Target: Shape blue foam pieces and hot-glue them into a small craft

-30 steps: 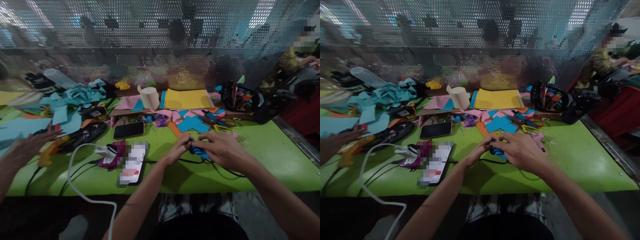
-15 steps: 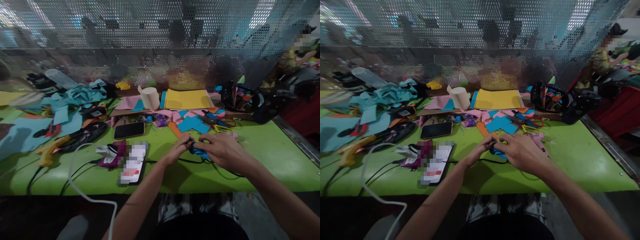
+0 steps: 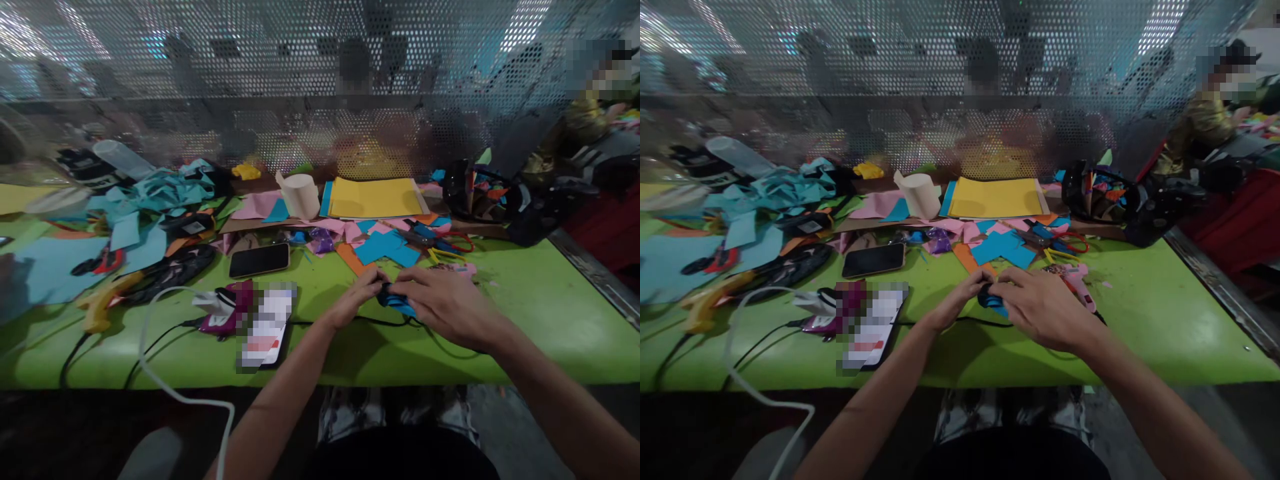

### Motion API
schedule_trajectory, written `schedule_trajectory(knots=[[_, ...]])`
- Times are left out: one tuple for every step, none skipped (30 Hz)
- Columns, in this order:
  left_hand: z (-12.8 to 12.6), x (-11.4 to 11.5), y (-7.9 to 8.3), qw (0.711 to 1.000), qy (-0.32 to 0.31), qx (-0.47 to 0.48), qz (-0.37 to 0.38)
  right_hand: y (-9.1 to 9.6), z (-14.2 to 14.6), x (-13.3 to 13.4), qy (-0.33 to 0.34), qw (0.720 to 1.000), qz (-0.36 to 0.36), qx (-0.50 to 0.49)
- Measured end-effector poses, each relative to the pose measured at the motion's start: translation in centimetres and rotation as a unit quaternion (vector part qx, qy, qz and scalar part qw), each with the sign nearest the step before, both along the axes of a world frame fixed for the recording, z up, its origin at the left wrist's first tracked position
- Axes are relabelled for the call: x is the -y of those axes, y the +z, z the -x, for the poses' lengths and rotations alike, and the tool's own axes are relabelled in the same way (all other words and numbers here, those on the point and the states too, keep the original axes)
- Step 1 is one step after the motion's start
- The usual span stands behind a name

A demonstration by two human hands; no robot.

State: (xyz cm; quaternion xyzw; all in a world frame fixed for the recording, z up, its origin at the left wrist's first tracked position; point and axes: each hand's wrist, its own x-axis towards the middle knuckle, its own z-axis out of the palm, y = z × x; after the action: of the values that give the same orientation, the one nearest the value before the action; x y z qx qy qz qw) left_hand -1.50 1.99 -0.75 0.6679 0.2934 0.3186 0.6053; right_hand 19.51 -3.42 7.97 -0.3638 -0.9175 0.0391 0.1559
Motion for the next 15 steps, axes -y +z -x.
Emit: schedule_trajectory(knots=[[0.0, 0.1, 0.0, 1.0, -0.001, 0.01, 0.006, 0.0, 0.0, 0.1, 0.002, 1.0, 0.015, -0.014], [0.1, 0.2, 0.1, 1.0, -0.001, 0.018, 0.012, 0.0, 0.0, 0.1, 0.002, 0.999, 0.029, -0.026], [0.2, 0.3, 0.2, 1.0, -0.002, 0.025, 0.018, 0.0, -0.1, 0.2, 0.001, 0.999, 0.04, -0.036], [0.2, 0.3, 0.4, 0.999, -0.001, 0.031, 0.022, 0.0, 0.0, 0.2, -0.003, 0.998, 0.049, -0.042], [0.3, 0.4, 0.5, 0.999, 0.0, 0.035, 0.026, -0.1, 0.0, 0.3, -0.01, 0.997, 0.057, -0.046], [0.3, 0.5, 0.6, 0.999, 0.0, 0.036, 0.028, -0.2, 0.0, 0.3, -0.017, 0.997, 0.061, -0.051], [0.4, 0.5, 0.8, 0.999, -0.001, 0.034, 0.026, -0.3, 0.1, 0.4, -0.023, 0.996, 0.064, -0.057], [0.4, 0.6, 0.9, 0.999, -0.003, 0.029, 0.022, -0.5, 0.1, 0.4, -0.028, 0.995, 0.065, -0.063], [0.4, 0.6, 1.0, 1.0, -0.007, 0.021, 0.015, -0.6, 0.2, 0.4, -0.032, 0.995, 0.065, -0.071], [0.4, 0.6, 1.2, 1.0, -0.01, 0.012, 0.007, -0.8, 0.3, 0.4, -0.036, 0.994, 0.064, -0.081], [0.3, 0.7, 1.2, 1.0, -0.013, 0.003, -0.001, -1.0, 0.3, 0.4, -0.039, 0.993, 0.062, -0.091], [0.3, 0.7, 1.3, 1.0, -0.012, -0.006, -0.007, -1.3, 0.4, 0.3, -0.041, 0.992, 0.059, -0.101], [0.2, 0.8, 1.4, 1.0, -0.009, -0.012, -0.009, -1.5, 0.5, 0.3, -0.045, 0.991, 0.056, -0.11], [0.1, 0.9, 1.4, 1.0, -0.003, -0.014, -0.009, -1.8, 0.6, 0.3, -0.048, 0.99, 0.053, -0.117], [0.0, 1.0, 1.4, 1.0, 0.004, -0.011, -0.007, -2.0, 0.7, 0.3, -0.051, 0.99, 0.05, -0.124]])
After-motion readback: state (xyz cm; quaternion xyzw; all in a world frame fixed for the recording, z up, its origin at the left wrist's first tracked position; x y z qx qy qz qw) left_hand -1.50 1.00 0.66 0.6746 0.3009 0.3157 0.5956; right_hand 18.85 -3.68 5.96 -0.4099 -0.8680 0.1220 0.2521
